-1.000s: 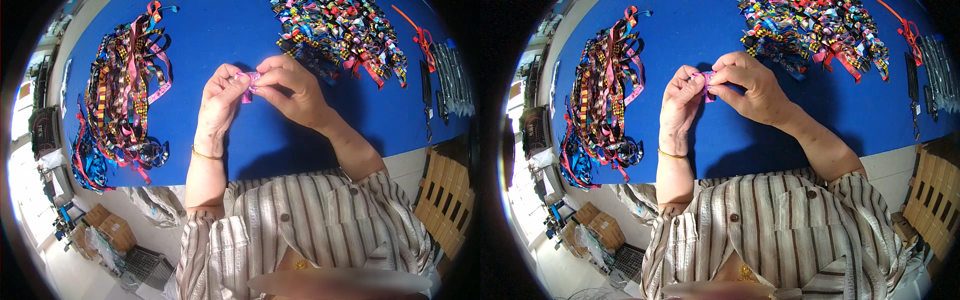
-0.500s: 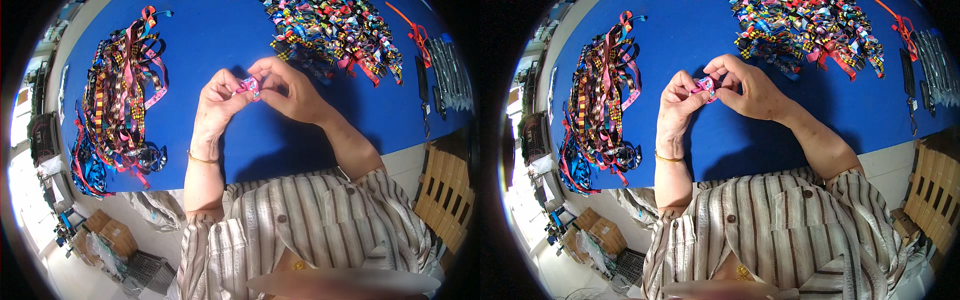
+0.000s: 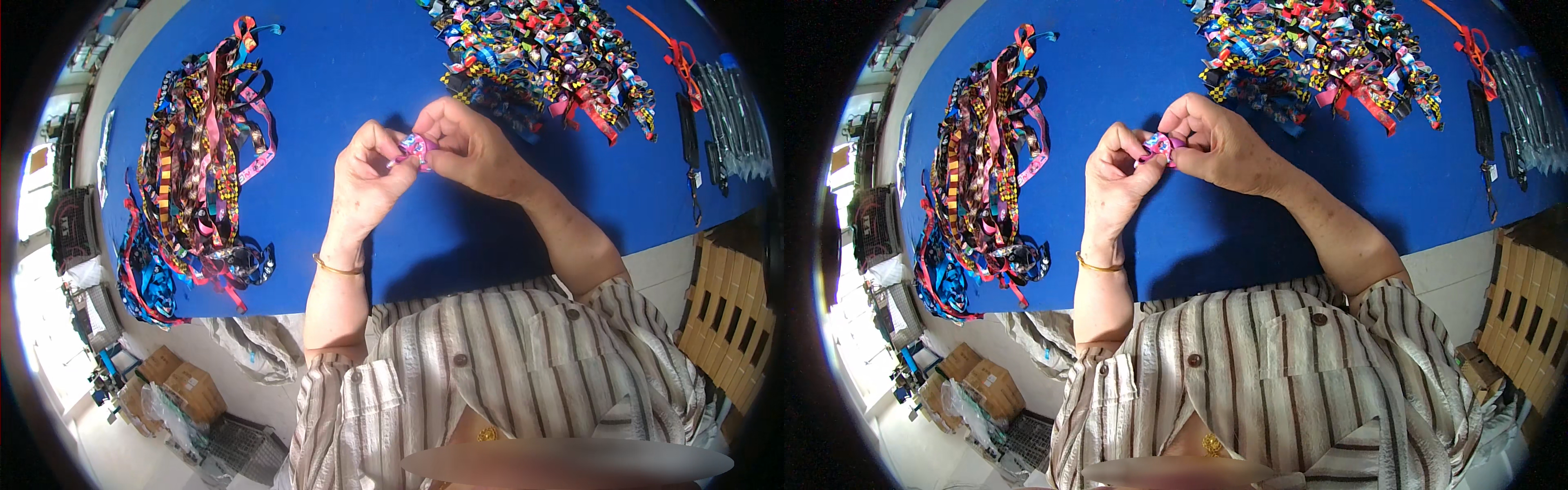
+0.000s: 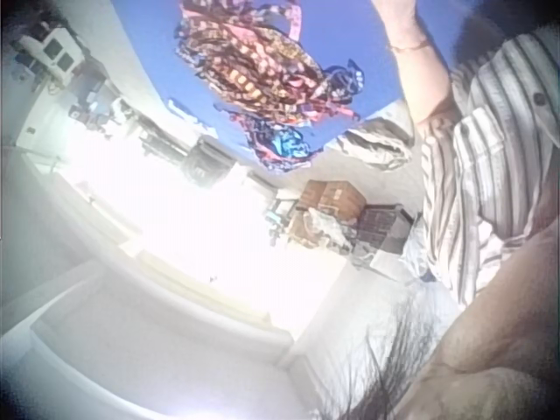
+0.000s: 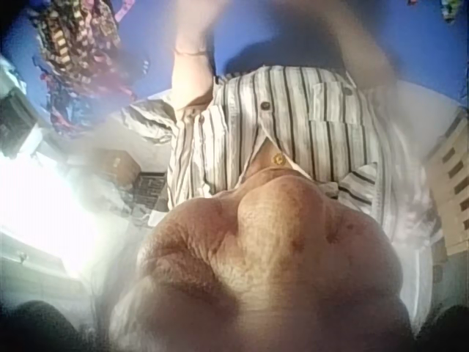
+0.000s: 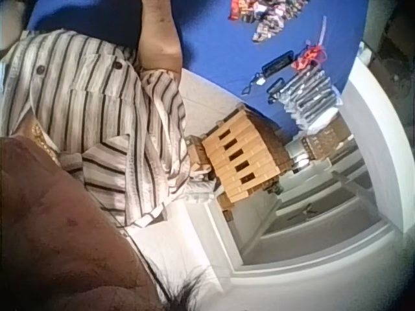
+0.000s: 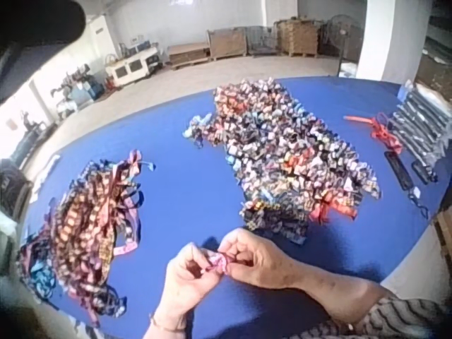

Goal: Manually folding and assembling decorative ribbon bows at a workstation.

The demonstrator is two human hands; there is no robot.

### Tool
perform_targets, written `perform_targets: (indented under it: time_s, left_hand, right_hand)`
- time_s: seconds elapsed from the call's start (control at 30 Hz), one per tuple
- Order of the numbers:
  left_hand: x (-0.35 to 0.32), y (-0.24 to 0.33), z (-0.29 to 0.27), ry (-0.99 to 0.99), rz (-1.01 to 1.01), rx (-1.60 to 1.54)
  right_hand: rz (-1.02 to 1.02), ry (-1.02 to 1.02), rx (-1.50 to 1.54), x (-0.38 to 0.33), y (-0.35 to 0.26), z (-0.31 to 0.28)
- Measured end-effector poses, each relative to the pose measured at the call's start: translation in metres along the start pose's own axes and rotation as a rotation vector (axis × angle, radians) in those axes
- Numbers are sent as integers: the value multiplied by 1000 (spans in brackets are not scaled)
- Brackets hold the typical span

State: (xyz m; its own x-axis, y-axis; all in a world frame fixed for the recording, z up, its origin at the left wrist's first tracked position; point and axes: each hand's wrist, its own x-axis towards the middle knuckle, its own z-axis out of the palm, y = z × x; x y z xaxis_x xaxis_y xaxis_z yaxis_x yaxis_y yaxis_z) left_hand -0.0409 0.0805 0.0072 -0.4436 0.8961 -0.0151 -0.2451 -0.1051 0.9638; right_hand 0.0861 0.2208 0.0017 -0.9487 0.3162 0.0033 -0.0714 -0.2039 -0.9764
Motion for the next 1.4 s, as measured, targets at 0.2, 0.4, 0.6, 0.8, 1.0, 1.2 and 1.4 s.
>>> perform_targets:
  time_s: [0.2,0.4,0.6,0.8,1.0,1.2,1.4]
  left_hand:
    - [-3,-4,15,207,140,364]
    - [-9,-6,20,353,309,751]
    - [-9,-7,19,264,252,773]
    - [-5,-8,7,164,191,356]
    - [-3,5,7,105,64,184]
    - [-3,-6,6,191,198,364]
    - [-7,-11,10,258,262,502]
  right_hand:
    - [-2,46,81,-1,1,4]
    - [-153,134,-89,1,13,11]
    - [-35,81,-176,-7,-4,9]
    - [-87,112,-98,-3,-3,6]
    - [-126,67,71,-1,-2,2]
    - [-63,-5,26,-2,0,1]
    - [2,71,-14,-4,-8,8]
